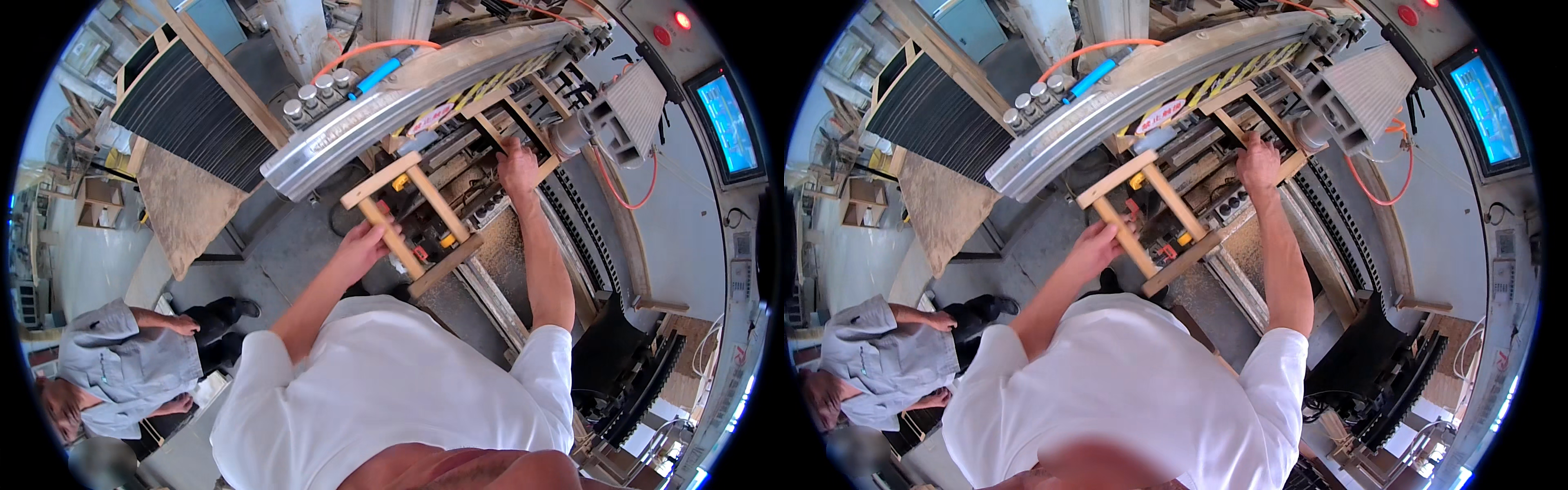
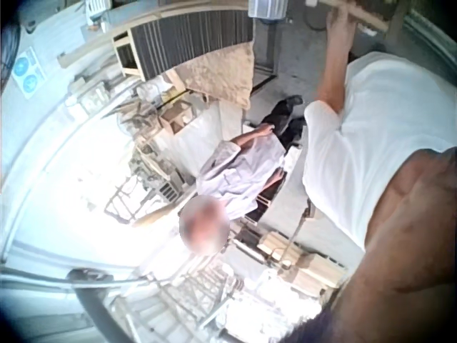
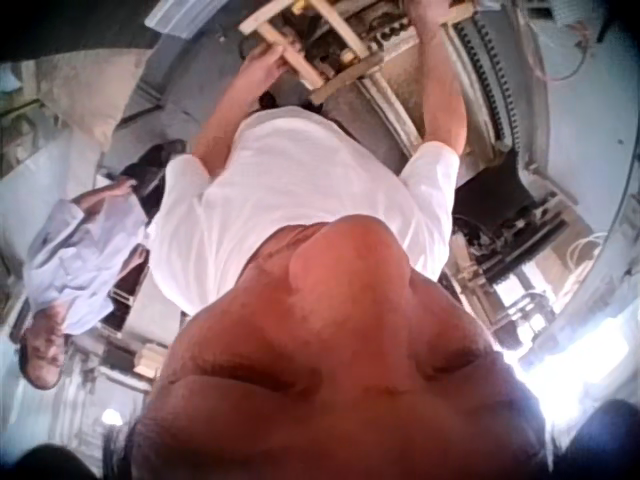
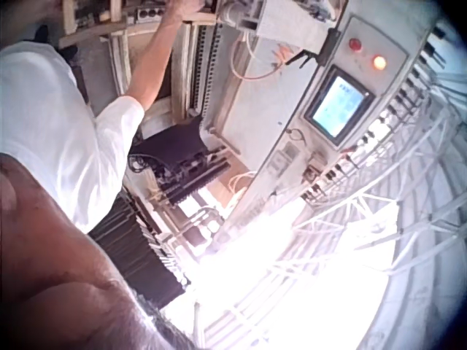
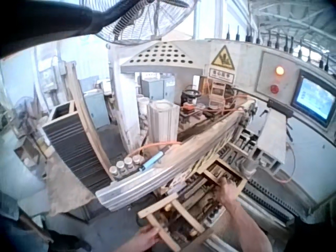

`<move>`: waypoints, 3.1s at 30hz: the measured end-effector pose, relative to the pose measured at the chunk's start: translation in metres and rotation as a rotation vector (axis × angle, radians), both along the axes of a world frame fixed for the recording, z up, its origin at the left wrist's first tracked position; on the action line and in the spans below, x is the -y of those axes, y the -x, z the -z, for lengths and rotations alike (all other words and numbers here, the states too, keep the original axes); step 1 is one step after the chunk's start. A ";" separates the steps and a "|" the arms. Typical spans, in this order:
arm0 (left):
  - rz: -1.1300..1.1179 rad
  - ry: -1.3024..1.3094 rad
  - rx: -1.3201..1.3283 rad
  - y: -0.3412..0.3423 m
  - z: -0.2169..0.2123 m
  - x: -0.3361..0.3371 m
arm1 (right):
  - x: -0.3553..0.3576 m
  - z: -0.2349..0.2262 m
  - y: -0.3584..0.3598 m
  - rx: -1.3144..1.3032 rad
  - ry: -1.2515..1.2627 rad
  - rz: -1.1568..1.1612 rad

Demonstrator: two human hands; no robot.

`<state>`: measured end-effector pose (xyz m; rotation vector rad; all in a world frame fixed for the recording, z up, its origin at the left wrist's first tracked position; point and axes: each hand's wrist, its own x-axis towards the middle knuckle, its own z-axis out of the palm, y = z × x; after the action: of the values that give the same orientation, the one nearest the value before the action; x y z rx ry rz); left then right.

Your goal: The person repeatedly places small wooden frames into a machine, activates it, and removes the frames after processing. The frames are then stacked on a nearby table.

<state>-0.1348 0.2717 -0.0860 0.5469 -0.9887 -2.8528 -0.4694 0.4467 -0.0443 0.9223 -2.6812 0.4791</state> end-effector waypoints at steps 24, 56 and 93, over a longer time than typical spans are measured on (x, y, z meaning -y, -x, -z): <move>-0.259 0.118 0.274 -0.117 0.067 0.098 | 0.036 -0.015 0.153 -0.091 -0.611 0.201; -0.201 0.063 0.441 -0.085 0.120 0.055 | 0.028 0.013 0.186 -0.155 -0.458 0.169; -0.102 0.299 0.555 -0.068 0.129 0.079 | 0.035 0.069 0.246 -0.324 -0.253 0.436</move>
<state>-0.0669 0.1928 -0.2155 1.3454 -1.3749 -2.4340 -0.7150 0.4115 -0.1134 0.3998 -2.5619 -0.0991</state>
